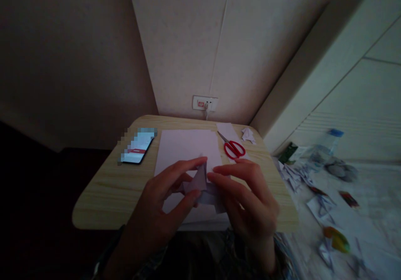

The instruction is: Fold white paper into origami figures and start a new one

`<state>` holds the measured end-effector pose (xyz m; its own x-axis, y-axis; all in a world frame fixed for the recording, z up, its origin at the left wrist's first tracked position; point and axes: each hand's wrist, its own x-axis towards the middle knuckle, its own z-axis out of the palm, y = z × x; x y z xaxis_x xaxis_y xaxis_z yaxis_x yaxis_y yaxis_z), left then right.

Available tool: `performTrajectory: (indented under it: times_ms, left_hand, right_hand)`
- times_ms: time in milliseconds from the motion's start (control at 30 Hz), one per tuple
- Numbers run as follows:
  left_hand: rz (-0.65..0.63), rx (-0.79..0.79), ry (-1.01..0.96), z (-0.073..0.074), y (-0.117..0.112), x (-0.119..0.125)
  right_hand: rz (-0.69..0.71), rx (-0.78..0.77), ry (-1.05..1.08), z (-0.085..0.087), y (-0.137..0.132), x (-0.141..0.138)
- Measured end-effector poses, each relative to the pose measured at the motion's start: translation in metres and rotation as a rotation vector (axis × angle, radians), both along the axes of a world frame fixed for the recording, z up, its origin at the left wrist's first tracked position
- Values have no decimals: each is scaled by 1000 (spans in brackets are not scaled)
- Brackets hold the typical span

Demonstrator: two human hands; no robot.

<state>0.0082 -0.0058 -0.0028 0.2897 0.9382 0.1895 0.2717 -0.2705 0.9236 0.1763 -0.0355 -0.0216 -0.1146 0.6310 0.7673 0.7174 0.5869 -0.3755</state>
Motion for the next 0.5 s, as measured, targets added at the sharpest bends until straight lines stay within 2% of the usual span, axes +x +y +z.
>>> performTrajectory:
  times_ms: [267, 500]
  left_hand:
    - [47, 14, 5, 0, 2, 3]
    - [12, 44, 21, 1, 4, 0]
  right_hand:
    - [-1, 45, 17, -1, 2, -1]
    - [61, -108, 167, 8, -4, 2]
